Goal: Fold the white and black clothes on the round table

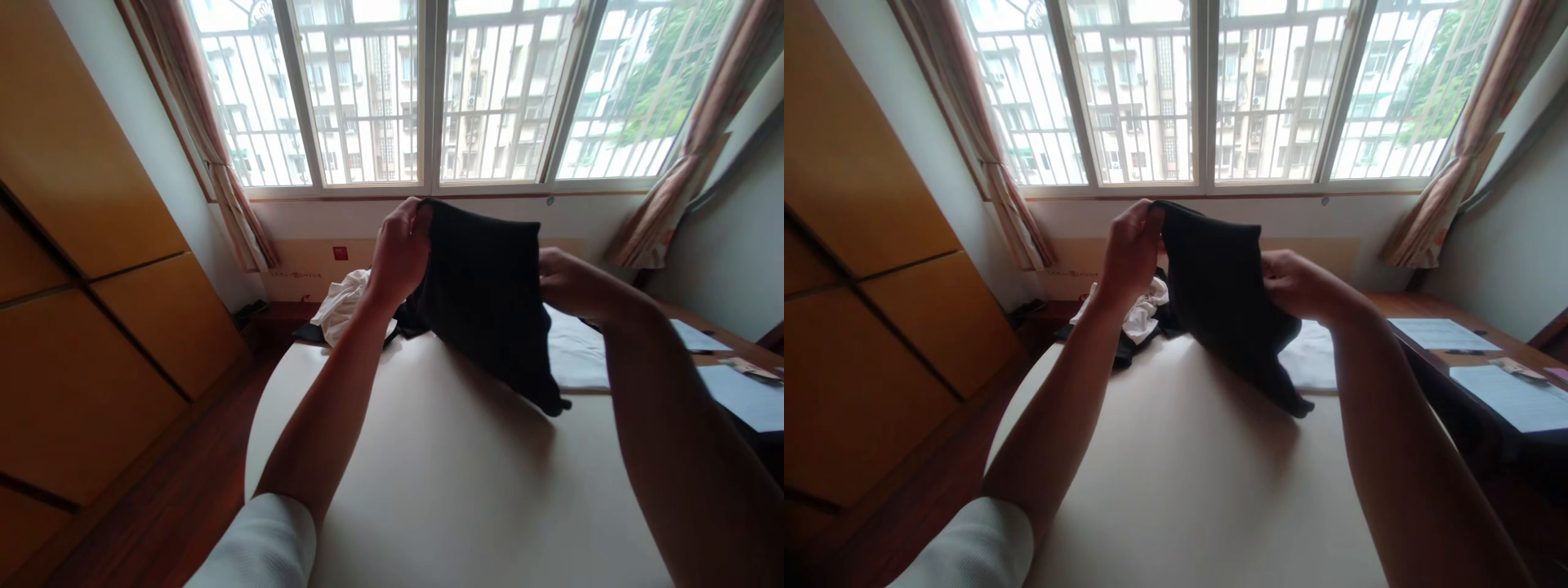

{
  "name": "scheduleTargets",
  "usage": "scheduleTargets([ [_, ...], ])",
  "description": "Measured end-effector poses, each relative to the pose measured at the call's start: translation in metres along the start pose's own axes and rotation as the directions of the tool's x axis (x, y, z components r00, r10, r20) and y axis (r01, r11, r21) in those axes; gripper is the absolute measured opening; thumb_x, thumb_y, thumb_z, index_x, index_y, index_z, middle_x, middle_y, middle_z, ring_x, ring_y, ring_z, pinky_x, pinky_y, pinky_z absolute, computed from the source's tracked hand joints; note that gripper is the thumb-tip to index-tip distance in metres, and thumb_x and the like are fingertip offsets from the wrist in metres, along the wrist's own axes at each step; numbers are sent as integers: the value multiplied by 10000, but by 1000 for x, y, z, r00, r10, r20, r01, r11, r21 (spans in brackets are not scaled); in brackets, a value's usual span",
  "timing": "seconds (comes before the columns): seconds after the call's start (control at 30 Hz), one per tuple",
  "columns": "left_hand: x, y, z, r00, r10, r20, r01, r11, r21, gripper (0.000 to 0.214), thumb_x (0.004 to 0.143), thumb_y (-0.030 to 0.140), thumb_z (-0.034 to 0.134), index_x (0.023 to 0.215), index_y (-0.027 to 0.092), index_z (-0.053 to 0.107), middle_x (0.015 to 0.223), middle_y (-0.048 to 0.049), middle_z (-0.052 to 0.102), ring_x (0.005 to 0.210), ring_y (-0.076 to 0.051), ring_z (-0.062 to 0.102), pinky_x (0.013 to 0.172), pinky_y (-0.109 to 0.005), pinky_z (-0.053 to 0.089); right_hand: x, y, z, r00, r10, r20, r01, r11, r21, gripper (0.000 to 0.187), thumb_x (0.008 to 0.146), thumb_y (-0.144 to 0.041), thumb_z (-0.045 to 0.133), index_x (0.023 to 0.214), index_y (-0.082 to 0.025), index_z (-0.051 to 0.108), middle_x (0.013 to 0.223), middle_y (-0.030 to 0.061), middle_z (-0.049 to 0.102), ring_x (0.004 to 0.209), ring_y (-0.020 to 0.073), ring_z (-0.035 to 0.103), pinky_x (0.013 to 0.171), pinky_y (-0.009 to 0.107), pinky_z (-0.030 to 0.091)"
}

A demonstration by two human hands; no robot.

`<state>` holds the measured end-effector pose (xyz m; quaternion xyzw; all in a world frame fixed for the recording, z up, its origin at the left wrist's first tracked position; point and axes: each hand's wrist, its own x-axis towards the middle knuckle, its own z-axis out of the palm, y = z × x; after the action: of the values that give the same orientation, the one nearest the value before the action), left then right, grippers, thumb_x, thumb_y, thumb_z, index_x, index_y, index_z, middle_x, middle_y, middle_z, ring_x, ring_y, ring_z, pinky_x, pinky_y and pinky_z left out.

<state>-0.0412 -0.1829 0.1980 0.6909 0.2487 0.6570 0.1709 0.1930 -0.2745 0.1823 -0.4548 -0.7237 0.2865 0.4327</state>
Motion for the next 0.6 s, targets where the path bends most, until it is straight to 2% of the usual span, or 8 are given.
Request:
scheduleTargets([
  [0.03,2,0,-1,1000,2,2,-2,1000,-18,234,1053,355,630,881,198,613,763,16,544,802,-162,651,737,-270,534,1,7,2,987,74,140,-69,997,-35,428,673,-569,922,680,-200,704,671,7,675,638,186,635,561,282,478],
  [0.1,2,0,-1,999,9,36,-8,999,-35,243,1054,331,628,856,194,598,759,19,524,796,-155,633,722,-263,522,4,19,13,905,206,372,-182,978,-100,422,680,-576,919,727,-182,771,736,47,739,679,220,690,617,317,541],
  [0.17,-1,2,1,998,17,59,-15,999,-30,258,1049,325,638,832,196,582,745,22,513,779,-153,614,701,-259,507,8,27,31,844,235,482,-217,972,-92,387,718,-549,905,819,-187,816,820,82,778,743,260,731,678,369,593],
  [0.23,-5,5,2,995,35,91,-35,999,0,280,1048,326,639,809,200,566,728,23,504,766,-152,600,696,-260,497,15,32,52,909,149,390,-159,987,-6,311,729,-470,911,863,-205,818,861,84,783,817,296,741,737,424,619],
  [0.3,-5,6,-1,994,54,94,-59,997,43,298,1052,318,633,790,202,550,719,23,496,768,-155,594,716,-268,492,24,33,69,996,-6,90,0,998,65,280,733,-371,906,953,-228,809,935,72,785,936,330,730,832,464,621],
  [0.4,0,3,-8,998,57,26,-59,994,90,299,1058,284,616,782,202,536,728,20,500,798,-161,591,761,-281,484,35,31,82,937,-189,-294,231,966,118,605,752,-329,876,1329,-291,698,1263,53,739,1145,333,688,986,451,585],
  [0.5,5,-6,-13,1000,23,-6,-22,996,92,304,1062,273,603,776,203,527,726,21,496,793,-158,579,759,-279,474,35,27,88,929,-237,-285,296,937,184,1030,728,-361,899,1622,-353,388,1510,54,600,1279,306,638,1047,418,557],
  [0.6,4,-14,-8,999,-11,39,7,994,105,320,1061,300,606,768,209,516,700,29,485,758,-152,563,728,-271,468,30,24,96,924,-329,-194,343,939,42,1071,678,-302,919,1619,-312,406,1514,78,595,1378,321,563,1113,409,499],
])
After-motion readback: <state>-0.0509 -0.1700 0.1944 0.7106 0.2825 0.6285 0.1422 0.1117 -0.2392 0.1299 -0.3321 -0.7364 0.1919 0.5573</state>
